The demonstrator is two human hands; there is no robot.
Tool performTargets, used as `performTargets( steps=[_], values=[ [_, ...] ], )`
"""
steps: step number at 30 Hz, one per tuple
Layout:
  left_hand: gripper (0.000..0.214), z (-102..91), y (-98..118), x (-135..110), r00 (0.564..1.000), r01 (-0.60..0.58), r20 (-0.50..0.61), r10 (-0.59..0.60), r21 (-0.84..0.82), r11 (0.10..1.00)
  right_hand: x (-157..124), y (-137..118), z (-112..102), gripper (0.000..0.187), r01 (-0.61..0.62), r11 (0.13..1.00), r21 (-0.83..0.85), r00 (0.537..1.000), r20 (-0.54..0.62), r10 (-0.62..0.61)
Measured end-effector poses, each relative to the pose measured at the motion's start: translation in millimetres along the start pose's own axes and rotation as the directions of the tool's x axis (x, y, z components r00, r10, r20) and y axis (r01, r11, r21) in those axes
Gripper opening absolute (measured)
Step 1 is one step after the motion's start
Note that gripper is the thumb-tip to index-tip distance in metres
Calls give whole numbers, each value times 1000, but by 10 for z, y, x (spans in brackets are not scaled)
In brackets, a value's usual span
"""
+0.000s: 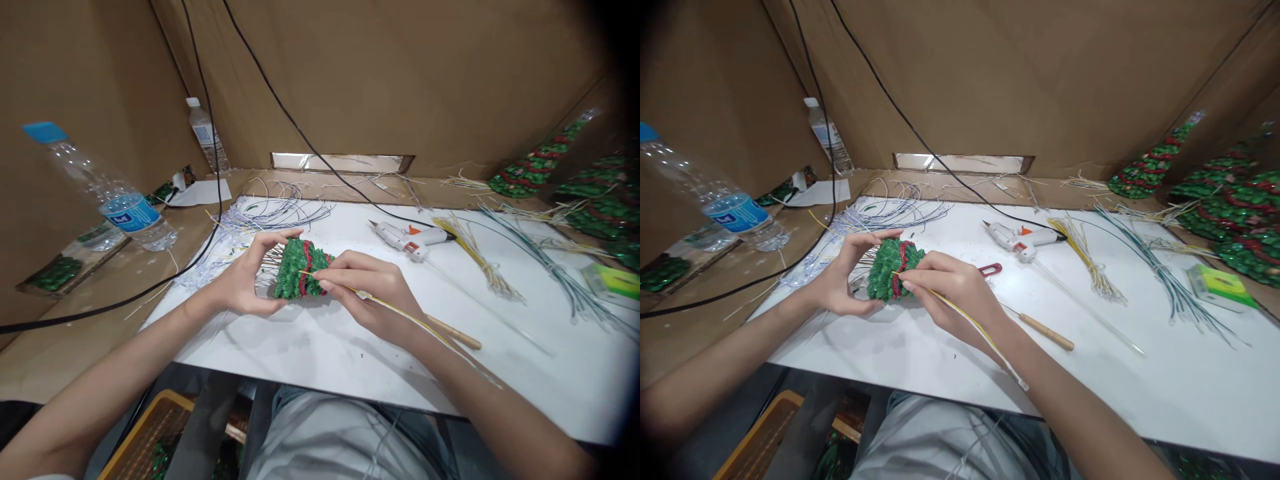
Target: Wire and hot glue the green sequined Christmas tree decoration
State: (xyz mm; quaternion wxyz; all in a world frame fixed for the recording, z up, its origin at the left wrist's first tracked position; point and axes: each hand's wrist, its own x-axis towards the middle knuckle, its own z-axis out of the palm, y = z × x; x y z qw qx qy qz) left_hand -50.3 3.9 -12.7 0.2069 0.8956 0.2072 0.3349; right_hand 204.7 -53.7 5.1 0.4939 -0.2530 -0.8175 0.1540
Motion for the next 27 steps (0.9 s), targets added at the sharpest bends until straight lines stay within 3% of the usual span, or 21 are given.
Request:
performTargets(
  steps=[6, 9, 13, 22, 27],
  values=[
    [58, -29, -23, -8, 997, 74, 14, -73, -100, 992, 35, -4, 40, 18, -216, 968, 131, 975, -15, 220],
    [34, -51, -54, -1, 995, 98, 8, -98, -177, 979, 60, -15, 60, 18, -317, 925, 211, 947, 8, 322],
    [23, -61, -47, 24, 990, 135, -18, -139, -140, 981, 71, -20, 99, 8, -416, 861, 292, 899, -14, 439],
    [5, -40, -74, 39, 987, 122, -86, -136, -152, 981, 53, 39, 228, 5, -367, 911, 188, 930, 38, 366],
    [10, -19, -97, 41, 967, 160, -160, -197, -220, 962, 57, 44, 238, 7, -379, 901, 209, 924, 38, 380]
  ],
)
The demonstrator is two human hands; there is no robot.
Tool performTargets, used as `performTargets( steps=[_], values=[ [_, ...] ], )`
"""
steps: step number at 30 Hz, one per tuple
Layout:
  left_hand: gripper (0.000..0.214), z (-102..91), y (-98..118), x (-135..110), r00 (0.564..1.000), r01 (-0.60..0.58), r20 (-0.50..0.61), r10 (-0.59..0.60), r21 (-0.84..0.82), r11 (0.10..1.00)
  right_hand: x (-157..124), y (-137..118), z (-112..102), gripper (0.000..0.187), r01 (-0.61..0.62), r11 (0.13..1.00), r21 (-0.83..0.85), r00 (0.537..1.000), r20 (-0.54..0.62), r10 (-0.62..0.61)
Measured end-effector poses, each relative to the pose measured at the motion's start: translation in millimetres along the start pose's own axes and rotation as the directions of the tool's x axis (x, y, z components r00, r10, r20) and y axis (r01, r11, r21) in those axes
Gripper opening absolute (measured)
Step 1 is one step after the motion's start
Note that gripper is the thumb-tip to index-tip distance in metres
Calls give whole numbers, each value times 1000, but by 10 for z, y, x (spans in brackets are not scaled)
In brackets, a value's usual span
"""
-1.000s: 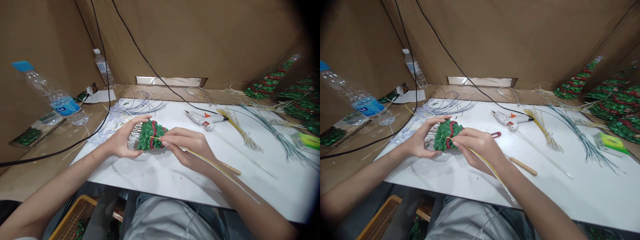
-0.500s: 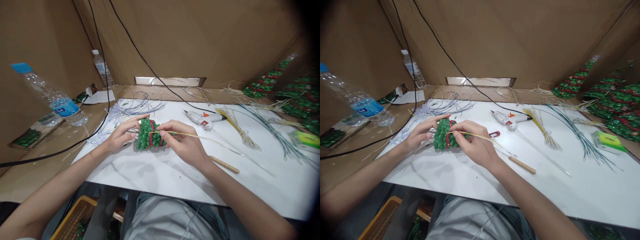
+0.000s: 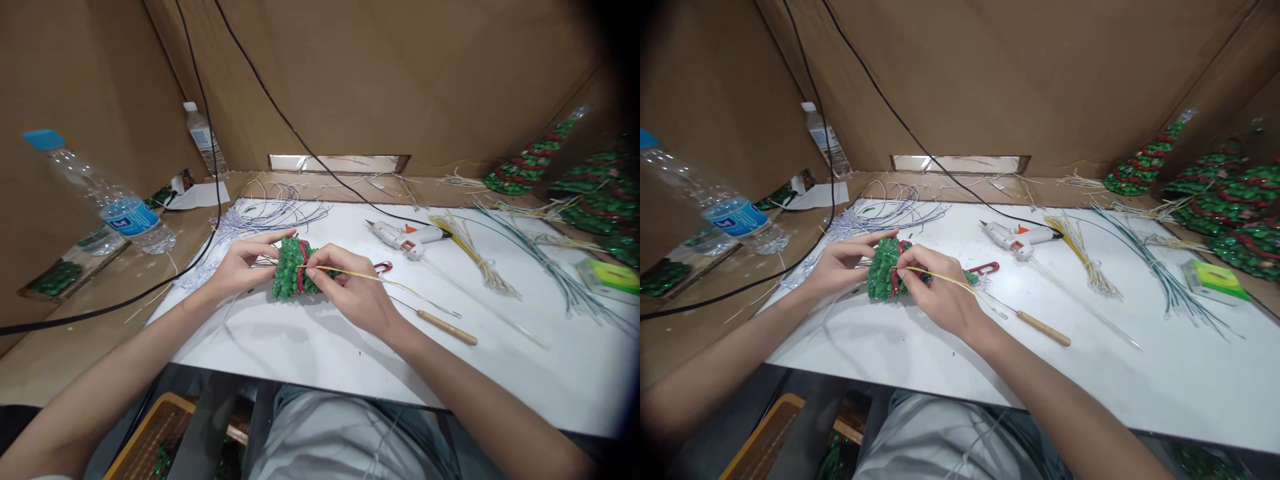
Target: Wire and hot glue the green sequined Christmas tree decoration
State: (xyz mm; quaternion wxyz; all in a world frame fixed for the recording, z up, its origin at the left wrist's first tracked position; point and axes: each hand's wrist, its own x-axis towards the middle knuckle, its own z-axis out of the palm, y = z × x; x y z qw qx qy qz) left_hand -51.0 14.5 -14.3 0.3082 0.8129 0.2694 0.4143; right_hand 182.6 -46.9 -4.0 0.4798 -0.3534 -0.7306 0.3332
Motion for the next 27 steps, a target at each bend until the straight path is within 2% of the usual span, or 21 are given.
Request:
performTargets(
  steps=[10, 16, 22, 27],
  values=[
    [9, 3, 42, 7, 1000, 7, 15, -8, 86, 996, 9, -33, 2, 4, -58, 998, 12, 998, -35, 58],
    [2, -44, 47, 27, 1000, -15, 29, 11, 148, 989, 5, -66, -133, 14, -28, 999, 16, 997, -74, 30],
    [6, -88, 71, 62, 999, -19, 34, 13, 184, 983, -9, -106, -283, 25, 17, 1000, 8, 999, -39, -17],
    [8, -195, 71, 73, 998, -43, 55, 31, 246, 968, 9, -106, -360, 27, 51, 999, 4, 999, -12, -51]
  ],
)
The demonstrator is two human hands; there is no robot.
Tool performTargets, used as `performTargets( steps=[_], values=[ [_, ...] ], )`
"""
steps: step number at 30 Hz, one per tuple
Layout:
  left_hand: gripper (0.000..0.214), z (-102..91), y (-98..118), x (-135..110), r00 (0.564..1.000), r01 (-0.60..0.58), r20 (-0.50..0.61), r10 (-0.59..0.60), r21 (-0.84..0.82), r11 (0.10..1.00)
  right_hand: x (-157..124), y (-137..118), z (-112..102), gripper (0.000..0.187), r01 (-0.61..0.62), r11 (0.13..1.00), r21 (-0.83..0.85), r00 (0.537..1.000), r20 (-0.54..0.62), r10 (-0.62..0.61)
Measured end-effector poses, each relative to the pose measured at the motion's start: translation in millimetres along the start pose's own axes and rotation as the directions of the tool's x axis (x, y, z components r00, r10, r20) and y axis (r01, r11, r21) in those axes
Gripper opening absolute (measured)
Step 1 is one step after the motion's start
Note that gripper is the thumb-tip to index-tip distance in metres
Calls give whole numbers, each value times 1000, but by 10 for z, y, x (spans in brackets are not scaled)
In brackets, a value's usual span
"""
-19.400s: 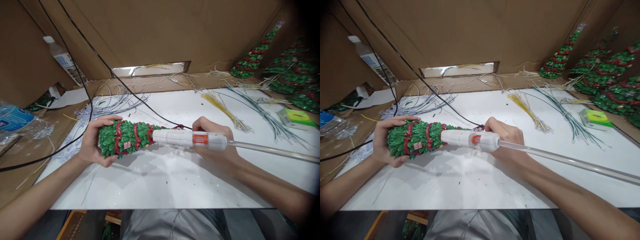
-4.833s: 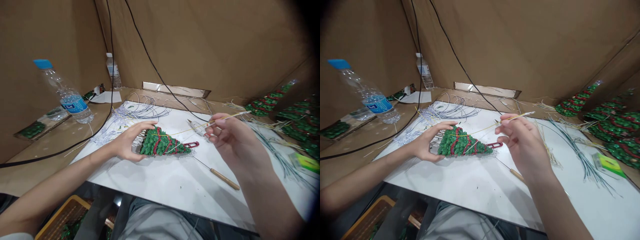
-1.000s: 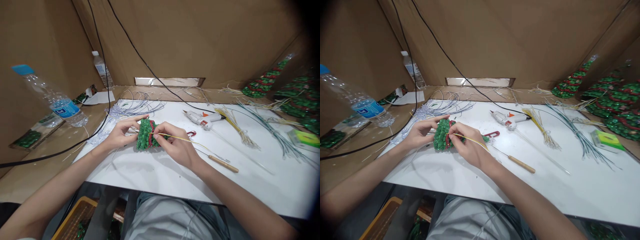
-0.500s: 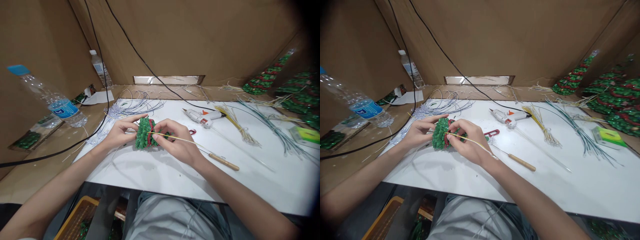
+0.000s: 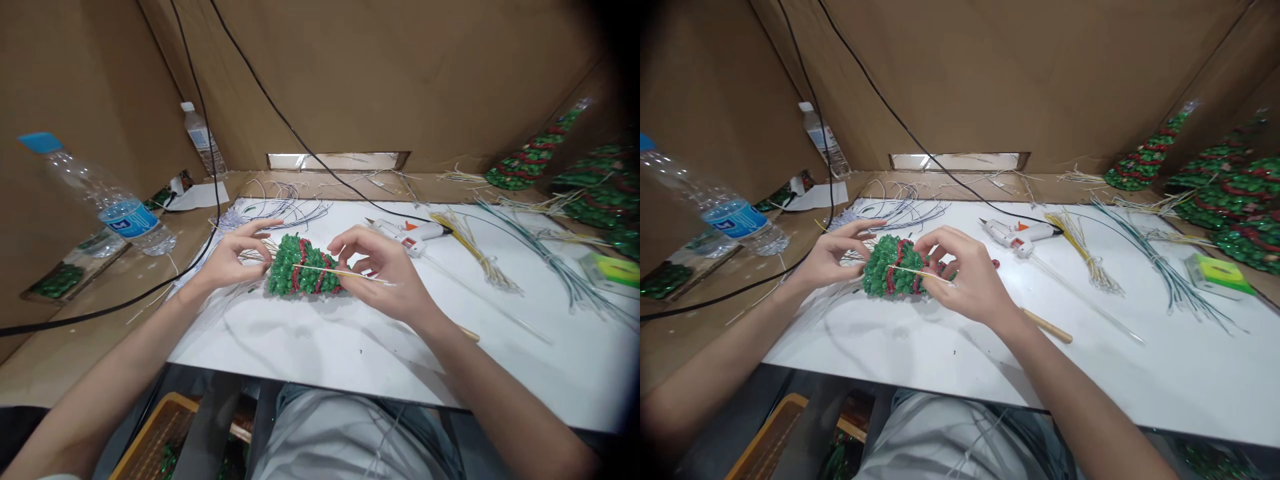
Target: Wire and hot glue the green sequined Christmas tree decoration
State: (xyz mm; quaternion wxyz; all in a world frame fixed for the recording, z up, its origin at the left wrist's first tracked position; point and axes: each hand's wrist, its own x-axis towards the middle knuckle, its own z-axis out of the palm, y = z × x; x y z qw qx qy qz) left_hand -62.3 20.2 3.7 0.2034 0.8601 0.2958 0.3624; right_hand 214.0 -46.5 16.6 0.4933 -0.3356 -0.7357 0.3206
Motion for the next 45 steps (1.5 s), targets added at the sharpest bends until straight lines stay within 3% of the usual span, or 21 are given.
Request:
performTargets(
  steps=[9, 15, 21, 23, 25, 27, 29, 32, 37, 41, 45],
  values=[
    [9, -237, -70, 11, 996, 69, 54, -77, 140, 988, 21, -7, -153, 39, -12, 986, -164, 991, 132, 34],
    [8, -372, -180, 2, 995, 83, 38, -93, 209, 974, 10, -26, -128, 33, 14, 992, -128, 983, 182, 9],
    [10, -435, -274, -30, 995, 88, 16, -99, 332, 939, -7, -91, -45, 18, 61, 998, -34, 991, 122, -57],
    [5, -426, -237, -43, 998, 62, -36, -52, 387, 920, -12, -100, -13, 13, 106, 994, -29, 988, 114, -102],
    [5, -390, -168, -58, 985, 23, -162, 54, 437, 899, -15, -98, 15, 11, 131, 991, -37, 986, 108, -126],
    [6, -325, -84, -71, 938, -6, -299, 176, 493, 870, -14, -92, 40, 11, 134, 990, -51, 987, 98, -129],
    [5, -238, -4, -73, 900, -29, -355, 251, 528, 849, -9, -88, 61, 11, 133, 989, -61, 989, 77, -129],
    [4, -107, 85, -47, 902, -91, -332, 275, 477, 874, 0, -86, 89, 11, 132, 989, -70, 991, 36, -129],
    [9, -9, 92, 16, 990, -83, -99, 97, 139, 987, 10, -58, 118, 11, 60, 994, -88, 995, -77, -66],
    [15, 7, 13, 25, 999, -30, 21, 31, -39, 999, 11, -24, 117, 9, 0, 994, -107, 992, -126, -14],
    [12, 43, -4, 26, 999, -22, 42, 26, -110, 994, 1, -7, 125, 9, 39, 992, -116, 992, -113, -53]
  ],
)
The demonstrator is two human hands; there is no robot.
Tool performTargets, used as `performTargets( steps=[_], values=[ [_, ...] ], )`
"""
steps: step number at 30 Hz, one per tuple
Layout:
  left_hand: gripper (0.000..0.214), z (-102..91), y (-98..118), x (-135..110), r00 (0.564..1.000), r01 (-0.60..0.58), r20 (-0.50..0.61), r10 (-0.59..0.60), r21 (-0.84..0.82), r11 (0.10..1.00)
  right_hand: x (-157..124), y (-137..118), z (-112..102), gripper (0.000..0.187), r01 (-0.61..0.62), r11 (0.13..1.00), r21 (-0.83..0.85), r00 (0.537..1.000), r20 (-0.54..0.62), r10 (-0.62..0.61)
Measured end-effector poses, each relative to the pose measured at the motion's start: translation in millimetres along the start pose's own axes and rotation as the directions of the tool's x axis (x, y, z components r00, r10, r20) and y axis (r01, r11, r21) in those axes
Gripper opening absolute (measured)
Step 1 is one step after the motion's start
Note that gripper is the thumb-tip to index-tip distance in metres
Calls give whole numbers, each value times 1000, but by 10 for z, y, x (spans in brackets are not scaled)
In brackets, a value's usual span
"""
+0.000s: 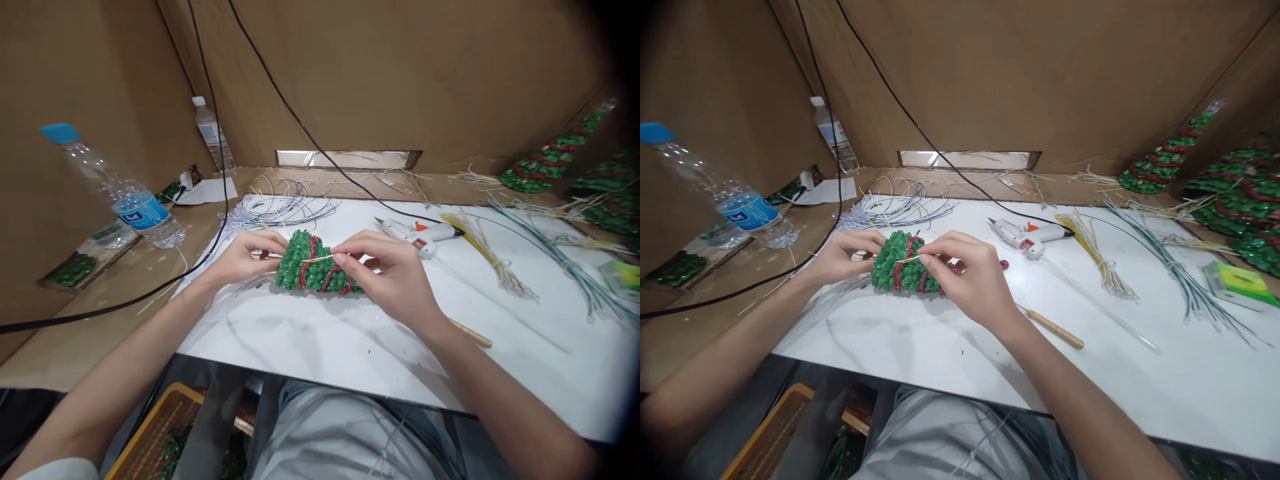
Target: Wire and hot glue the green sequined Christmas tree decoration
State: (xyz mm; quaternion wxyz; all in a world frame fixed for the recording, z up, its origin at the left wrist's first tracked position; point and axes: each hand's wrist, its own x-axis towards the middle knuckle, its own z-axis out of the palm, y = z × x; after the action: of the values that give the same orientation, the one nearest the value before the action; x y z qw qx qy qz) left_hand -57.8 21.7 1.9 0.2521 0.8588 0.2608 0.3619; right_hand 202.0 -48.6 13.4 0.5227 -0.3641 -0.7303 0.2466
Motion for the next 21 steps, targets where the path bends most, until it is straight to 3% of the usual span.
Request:
performTargets(
  steps=[6, 10, 15, 21],
  values=[
    [23, 47, 51, 18, 999, 36, 15, -35, -29, 999, -41, 23, 93, 15, 144, 988, -63, 989, 16, -144],
    [31, 54, 48, 7, 998, 42, 38, -42, -1, 999, -54, 22, 152, 18, 157, 986, -52, 987, 23, -156],
    [25, 84, 44, -39, 992, 91, 89, -88, -31, 995, -46, 8, 149, 19, 155, 986, -56, 988, 3, -155],
    [25, 145, 59, -54, 981, 190, 54, -185, -95, 977, -72, 39, 189, 23, 220, 974, -59, 975, 29, -219]
  ],
)
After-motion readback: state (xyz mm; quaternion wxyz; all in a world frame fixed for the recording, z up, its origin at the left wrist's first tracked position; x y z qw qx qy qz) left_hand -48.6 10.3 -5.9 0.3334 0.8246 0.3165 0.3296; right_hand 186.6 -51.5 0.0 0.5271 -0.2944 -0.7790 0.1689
